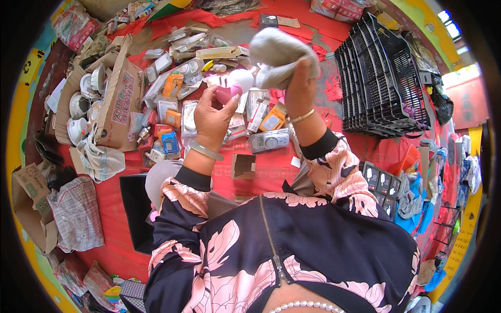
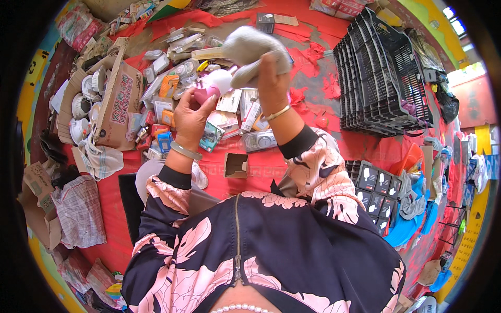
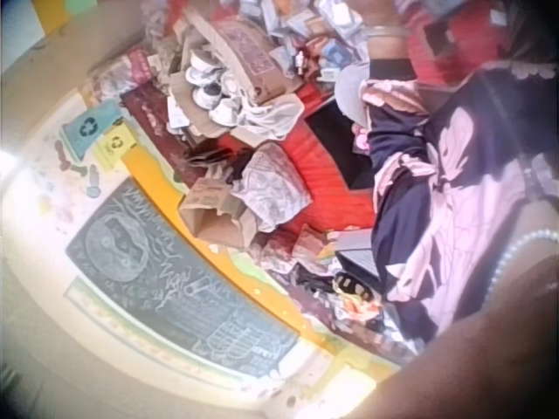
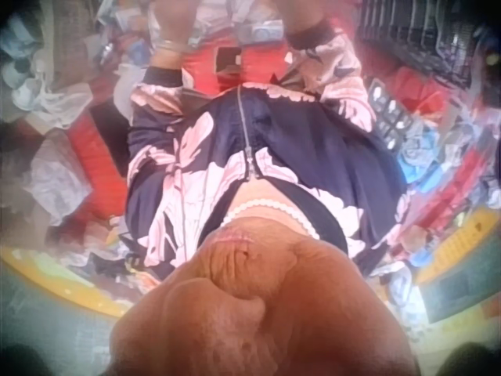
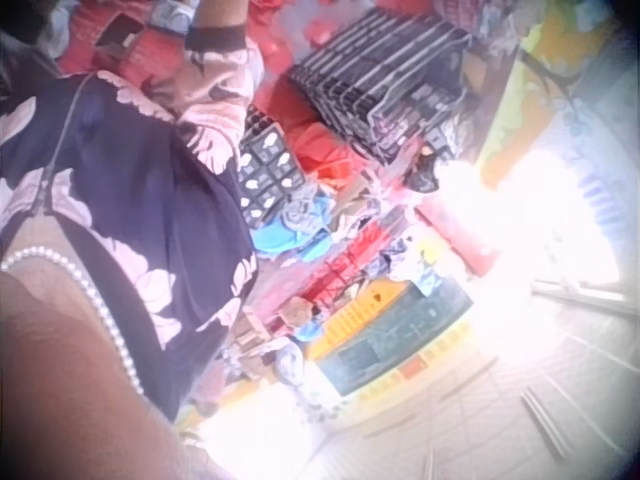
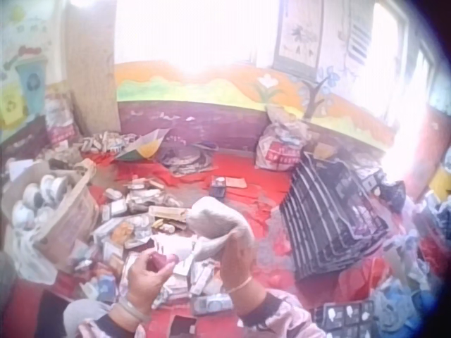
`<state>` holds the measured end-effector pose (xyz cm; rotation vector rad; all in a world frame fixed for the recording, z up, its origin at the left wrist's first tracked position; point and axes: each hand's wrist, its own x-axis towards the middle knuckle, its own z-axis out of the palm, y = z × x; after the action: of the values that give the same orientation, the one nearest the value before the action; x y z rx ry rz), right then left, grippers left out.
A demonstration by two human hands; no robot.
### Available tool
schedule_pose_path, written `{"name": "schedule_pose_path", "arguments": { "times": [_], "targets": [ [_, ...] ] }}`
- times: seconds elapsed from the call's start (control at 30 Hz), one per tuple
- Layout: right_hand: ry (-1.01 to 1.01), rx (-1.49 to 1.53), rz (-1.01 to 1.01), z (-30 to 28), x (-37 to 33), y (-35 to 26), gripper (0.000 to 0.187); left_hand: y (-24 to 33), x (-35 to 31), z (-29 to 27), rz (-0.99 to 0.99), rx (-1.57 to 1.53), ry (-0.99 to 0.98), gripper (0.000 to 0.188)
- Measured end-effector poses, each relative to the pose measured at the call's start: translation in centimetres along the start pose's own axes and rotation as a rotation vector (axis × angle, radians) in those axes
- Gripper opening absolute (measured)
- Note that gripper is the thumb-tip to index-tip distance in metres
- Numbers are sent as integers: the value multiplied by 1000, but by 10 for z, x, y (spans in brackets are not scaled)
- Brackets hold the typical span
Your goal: The person sorts through a pile of items on the floor, picking up a small box, a rabbit-shaped object, and several packaged goods, wiping them with a cloth before placing some into a cardboard box.
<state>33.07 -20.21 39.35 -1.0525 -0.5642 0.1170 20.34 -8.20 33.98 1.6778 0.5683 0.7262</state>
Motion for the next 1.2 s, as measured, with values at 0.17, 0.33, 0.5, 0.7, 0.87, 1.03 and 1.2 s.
{"name": "schedule_pose_path", "arguments": {
  "times": [0.17, 0.33, 0.5, 0.7, 0.87, 1.03, 1.2],
  "targets": [
    [-290, -424, -88, 19, -23, 39, 27, 4, -5, 7, 476, 561, 1, 50],
    [-147, -345, 75, 19, -19, 40, 23, 3, -9, 10, 582, 562, 17, 53],
    [-48, -323, 107, 16, -12, 37, 21, 13, -8, 10, 729, 560, 47, 53],
    [25, -162, 172, 15, -10, 36, 15, 11, -6, 6, 692, 493, -82, 49],
    [193, 105, 219, -24, 27, 27, 20, 11, -8, 0, 481, 362, -79, 46],
    [-85, 68, 467, -29, 25, 14, 31, 6, -2, -10, 86, -358, -330, 42],
    [-488, -464, -6, -2, -10, 23, 22, 2, 0, -7, -182, -574, -600, 38]
  ]
}}
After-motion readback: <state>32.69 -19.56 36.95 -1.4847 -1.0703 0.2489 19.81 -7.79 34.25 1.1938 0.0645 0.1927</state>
